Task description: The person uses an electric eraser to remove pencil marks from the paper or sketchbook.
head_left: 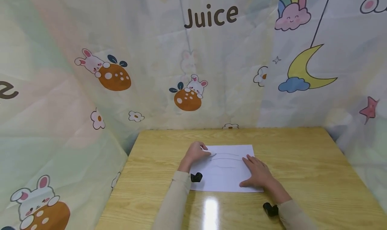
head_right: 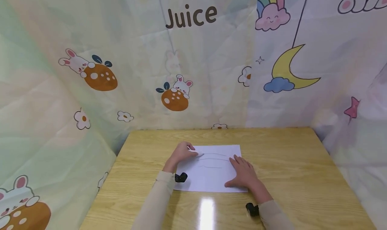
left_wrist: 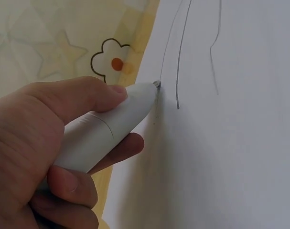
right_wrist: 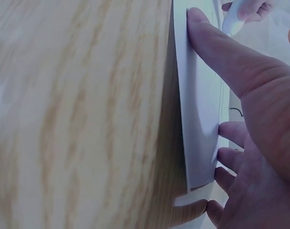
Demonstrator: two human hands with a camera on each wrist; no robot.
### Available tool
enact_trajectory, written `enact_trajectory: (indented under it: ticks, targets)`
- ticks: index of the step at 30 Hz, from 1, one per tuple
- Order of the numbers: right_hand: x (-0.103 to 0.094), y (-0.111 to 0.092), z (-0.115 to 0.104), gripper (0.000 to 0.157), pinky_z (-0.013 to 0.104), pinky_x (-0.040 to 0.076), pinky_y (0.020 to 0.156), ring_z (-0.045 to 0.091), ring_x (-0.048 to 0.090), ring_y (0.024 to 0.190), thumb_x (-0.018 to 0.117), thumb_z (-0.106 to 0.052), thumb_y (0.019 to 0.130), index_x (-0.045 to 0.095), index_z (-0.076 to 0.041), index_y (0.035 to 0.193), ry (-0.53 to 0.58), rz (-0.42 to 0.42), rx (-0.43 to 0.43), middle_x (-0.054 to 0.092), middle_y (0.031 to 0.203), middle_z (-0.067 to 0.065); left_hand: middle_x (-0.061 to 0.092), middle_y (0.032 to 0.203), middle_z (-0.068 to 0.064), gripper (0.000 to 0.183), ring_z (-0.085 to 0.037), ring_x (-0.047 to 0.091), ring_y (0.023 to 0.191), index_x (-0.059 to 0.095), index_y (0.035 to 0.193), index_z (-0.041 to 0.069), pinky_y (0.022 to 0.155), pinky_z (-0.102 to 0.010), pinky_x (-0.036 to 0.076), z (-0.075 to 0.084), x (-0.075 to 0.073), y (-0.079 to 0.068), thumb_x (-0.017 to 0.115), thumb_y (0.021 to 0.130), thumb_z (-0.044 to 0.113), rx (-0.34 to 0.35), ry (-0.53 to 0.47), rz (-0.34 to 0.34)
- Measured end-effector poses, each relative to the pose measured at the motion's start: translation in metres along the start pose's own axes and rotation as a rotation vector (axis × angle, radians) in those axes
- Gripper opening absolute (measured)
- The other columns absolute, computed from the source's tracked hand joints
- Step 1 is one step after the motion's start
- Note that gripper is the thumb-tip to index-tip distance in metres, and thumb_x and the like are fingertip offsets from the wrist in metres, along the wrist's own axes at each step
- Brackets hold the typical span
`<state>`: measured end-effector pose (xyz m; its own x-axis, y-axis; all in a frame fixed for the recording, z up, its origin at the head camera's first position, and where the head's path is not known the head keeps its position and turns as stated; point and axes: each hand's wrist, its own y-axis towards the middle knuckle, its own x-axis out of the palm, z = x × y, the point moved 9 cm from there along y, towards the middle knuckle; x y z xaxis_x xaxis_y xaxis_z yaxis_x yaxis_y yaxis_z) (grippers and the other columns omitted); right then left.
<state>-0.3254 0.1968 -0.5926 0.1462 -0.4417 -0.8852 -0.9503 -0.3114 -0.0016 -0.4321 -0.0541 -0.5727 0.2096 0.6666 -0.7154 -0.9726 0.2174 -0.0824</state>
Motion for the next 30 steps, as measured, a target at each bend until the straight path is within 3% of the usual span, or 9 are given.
enact_trajectory:
  ticks: [14, 30]
  targets:
    - [0.0, 0.0, -0.002, 0.114, 0.067, 0.021, 0.102, 0.049, 0.026, 0.135, 0.084, -0.062, 0.058, 0.042, -0.001, 0.144, 0.004, -0.016, 0.007, 0.031, 0.15, 0.026, 0.06, 0.083, 0.001, 0.02, -0.015, 0.054, 0.07, 0.068, 0.079, 0.014, 0.06, -0.03, 0.044, 0.001, -0.002, -0.002, 0.084, 0.076, 0.026, -0.032, -0.011, -0.018]
    - [-0.002, 0.001, -0.001, 0.114, 0.067, 0.02, 0.103, 0.048, 0.026, 0.135, 0.086, -0.061, 0.057, 0.043, 0.0, 0.144, 0.003, -0.024, 0.024, 0.031, 0.15, 0.027, 0.061, 0.083, 0.003, 0.02, -0.013, 0.054, 0.069, 0.069, 0.078, 0.014, 0.06, -0.028, 0.045, 0.008, 0.0, 0.004, 0.084, 0.075, 0.027, 0.021, 0.012, -0.023]
